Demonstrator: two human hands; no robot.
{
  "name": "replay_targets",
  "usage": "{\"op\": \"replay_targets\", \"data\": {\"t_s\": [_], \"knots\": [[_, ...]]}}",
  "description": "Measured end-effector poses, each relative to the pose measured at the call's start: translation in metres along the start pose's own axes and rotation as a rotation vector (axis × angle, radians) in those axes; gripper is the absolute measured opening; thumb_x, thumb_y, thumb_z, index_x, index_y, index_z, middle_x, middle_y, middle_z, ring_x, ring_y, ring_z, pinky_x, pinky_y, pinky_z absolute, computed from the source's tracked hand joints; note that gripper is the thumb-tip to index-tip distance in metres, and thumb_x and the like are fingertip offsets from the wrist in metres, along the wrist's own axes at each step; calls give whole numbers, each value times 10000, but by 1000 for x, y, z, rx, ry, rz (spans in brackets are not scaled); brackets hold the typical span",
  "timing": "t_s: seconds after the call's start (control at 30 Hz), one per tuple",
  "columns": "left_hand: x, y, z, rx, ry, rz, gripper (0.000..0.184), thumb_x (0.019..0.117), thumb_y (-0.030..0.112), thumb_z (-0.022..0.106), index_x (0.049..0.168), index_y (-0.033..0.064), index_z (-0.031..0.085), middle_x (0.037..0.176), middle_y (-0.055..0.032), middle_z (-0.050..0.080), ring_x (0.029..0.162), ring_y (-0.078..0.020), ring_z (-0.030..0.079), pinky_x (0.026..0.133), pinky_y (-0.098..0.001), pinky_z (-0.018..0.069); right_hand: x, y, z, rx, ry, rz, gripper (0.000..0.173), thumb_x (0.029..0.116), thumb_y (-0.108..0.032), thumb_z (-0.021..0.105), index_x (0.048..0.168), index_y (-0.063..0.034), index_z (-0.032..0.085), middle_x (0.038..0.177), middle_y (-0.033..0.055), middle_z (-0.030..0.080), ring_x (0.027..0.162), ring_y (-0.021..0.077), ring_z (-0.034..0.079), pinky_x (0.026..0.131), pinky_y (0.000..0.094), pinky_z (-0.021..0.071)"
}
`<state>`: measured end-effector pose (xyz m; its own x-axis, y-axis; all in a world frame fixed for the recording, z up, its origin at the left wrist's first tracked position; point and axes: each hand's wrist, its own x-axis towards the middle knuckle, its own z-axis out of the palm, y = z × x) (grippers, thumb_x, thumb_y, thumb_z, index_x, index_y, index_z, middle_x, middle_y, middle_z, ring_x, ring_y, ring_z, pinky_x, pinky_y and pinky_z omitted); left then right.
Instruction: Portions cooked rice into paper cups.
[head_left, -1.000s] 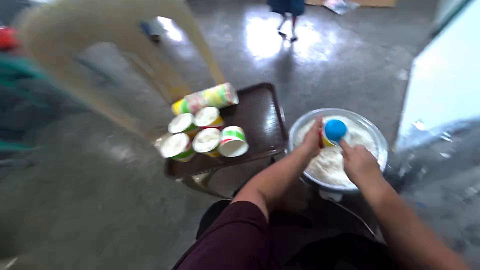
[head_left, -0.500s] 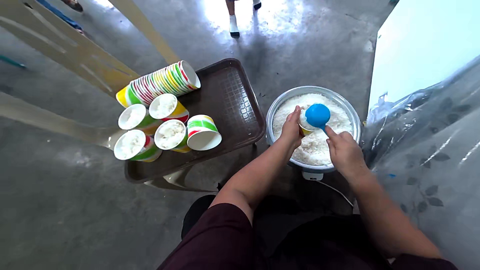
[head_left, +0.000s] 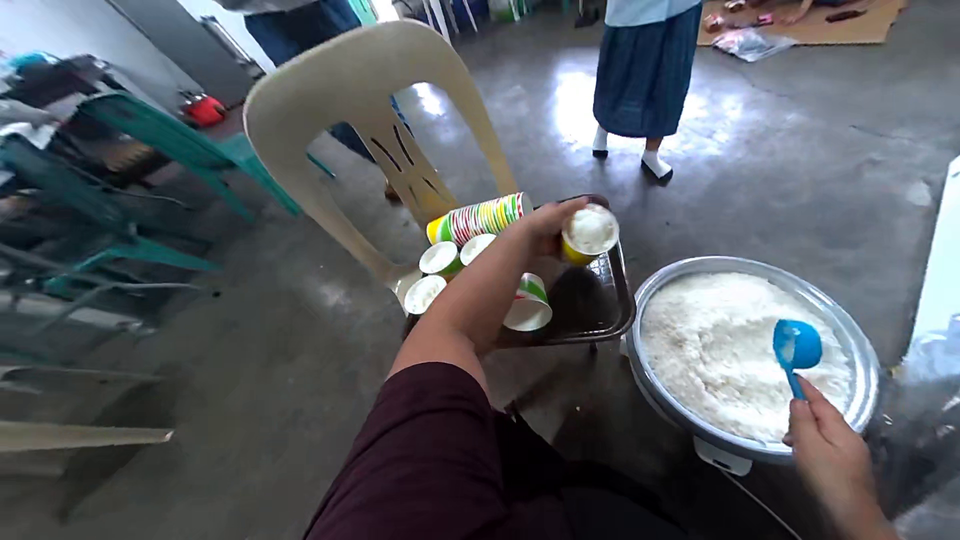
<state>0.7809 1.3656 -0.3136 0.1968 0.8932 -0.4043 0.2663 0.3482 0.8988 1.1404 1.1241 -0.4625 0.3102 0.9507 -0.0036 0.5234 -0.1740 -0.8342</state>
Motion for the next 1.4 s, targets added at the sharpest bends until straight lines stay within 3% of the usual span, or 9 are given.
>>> {"op": "replay_targets", "data": {"t_s": [0.17,0.43,0.63,0.73,0.87,1.0,1.13,1.23,1.4], "knots": [[5,-2,-51,637,190,-126,632,1100,473,378,1345,-85,546,1316,-301,594,1220,-386,604,1049,-564,464,8,10,5,-17,-10,-23,469,1101,-189,350,1510,6,471,1166,298,643,761,264,582,716,465,504],[27,-3,-84,1544,425,402,283,914,-30,603,1161,53,714,1384,-217,587,1368,-456,457,1079,-652,364,18,27,-3,-127,-47,44,467,1110,-184,333,1510,16,470,1356,353,576,1065,456,638,915,621,480],[-100,-19,-22,1588,-108,366,607,810,366,856,1340,156,648,1315,-211,622,1231,-459,567,1001,-660,459,42,27,-25,-347,-115,97,452,1117,-161,335,1494,45,474,1373,374,565,1298,531,543,1102,652,383],[-104,-58,-23,1733,-95,452,483,879,103,785,1338,201,667,1371,-142,628,1240,-454,579,933,-655,494,84,57,-30,-598,-149,388,427,1110,-151,375,1515,-60,471,1322,362,595,1217,569,580,967,742,447],[-113,-50,1,1553,70,587,331,991,7,573,1289,86,696,1361,-162,647,1217,-471,605,897,-674,506,107,92,-22,-746,-263,508,424,976,-30,551,1400,-30,557,1275,330,628,1170,548,613,896,741,484],[-140,-64,58,1058,26,826,332,976,105,494,1196,-22,707,1269,-204,685,1184,-391,650,1000,-587,496,104,93,0,-597,-402,447,378,1078,-116,434,1407,13,567,1373,307,594,1299,495,558,1059,702,415],[-132,-132,112,729,-351,376,318,1019,81,476,1226,37,714,1140,-122,739,1028,-196,714,949,-424,566,98,121,26,-371,-394,362,404,1104,-180,395,1404,8,589,1376,276,611,1318,446,563,1114,652,398],[-127,-172,135,526,-661,8,344,1012,103,447,1248,41,690,1127,-118,723,988,-167,694,911,-402,553,90,109,36,-197,-387,490,394,1120,-209,389,1424,-41,575,1115,249,676,938,374,664,857,566,527],[-122,-221,113,-157,-1032,-195,786,867,508,650,1489,50,505,1509,-75,536,1339,-154,548,1096,-373,478,88,90,58,274,-317,667,385,1127,-234,392,1474,-112,508,775,39,519,539,108,445,513,278,430]]}}
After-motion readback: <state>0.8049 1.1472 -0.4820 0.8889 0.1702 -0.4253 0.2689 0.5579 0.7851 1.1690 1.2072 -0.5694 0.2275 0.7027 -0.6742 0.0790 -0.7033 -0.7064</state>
